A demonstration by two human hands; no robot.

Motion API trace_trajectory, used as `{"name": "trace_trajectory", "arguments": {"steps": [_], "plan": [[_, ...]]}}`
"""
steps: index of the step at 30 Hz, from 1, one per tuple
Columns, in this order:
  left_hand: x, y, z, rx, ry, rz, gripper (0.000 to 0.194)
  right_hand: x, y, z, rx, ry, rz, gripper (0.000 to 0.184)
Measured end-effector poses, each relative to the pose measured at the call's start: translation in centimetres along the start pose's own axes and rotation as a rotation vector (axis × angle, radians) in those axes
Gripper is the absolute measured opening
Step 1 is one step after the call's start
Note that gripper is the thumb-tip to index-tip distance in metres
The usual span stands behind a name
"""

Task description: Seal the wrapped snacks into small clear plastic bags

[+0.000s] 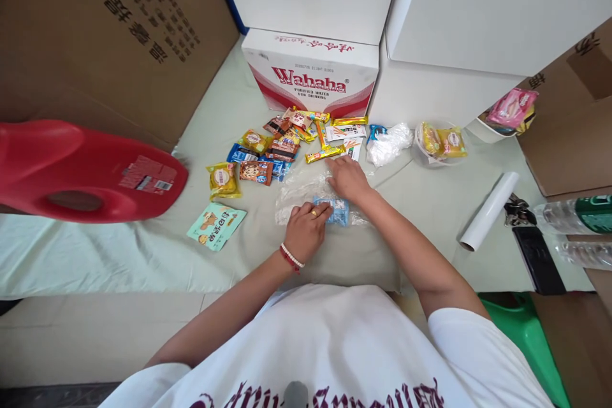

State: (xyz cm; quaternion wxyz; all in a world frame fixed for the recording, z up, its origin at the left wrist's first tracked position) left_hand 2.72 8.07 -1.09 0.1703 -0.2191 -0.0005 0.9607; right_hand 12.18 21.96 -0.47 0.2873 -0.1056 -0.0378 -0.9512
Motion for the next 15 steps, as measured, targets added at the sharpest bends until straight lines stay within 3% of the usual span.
{"name": "trace_trajectory", "arguments": {"steps": [1, 4, 7, 9, 11, 15], "plan": [[0.0, 0.1, 0.1, 0.001, -0.005, 0.004, 0.044, 0.1, -0.6, -0.3, 0.032, 0.012, -0.004, 0.043], [-0.1, 0.3, 0.2, 0.008, -0.011, 0.02, 0.044, 0.2, -1.5, -0.5, 0.116, -0.008, -0.012, 0.017], [-0.4, 0.1, 0.2, 0.012, -0.011, 0.023, 0.043, 1.0, -0.5, 1.3, 0.088, -0.039, 0.076, 0.014], [-0.5, 0.1, 0.2, 0.008, -0.008, 0.021, 0.042, 1.8, 1.2, 2.6, 0.061, -0.04, 0.155, 0.016], [-0.4, 0.0, 0.3, 0.004, -0.005, 0.026, 0.041, 2.8, 3.5, 2.8, 0.113, -0.006, 0.229, 0.02], [0.3, 0.1, 0.4, 0.041, 0.025, 0.03, 0.039, 4.8, 8.3, 0.5, 0.239, 0.062, 0.301, 0.025]]}}
Point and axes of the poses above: each hand's wrist, its own y-axis away from the middle knuckle, its own z-axis out of the back of the hand, x = y × z, the point moved 6 cm from there along -y, towards the middle knuckle, and after that the axes turned 4 degrees about y, right-handed, at the moved point
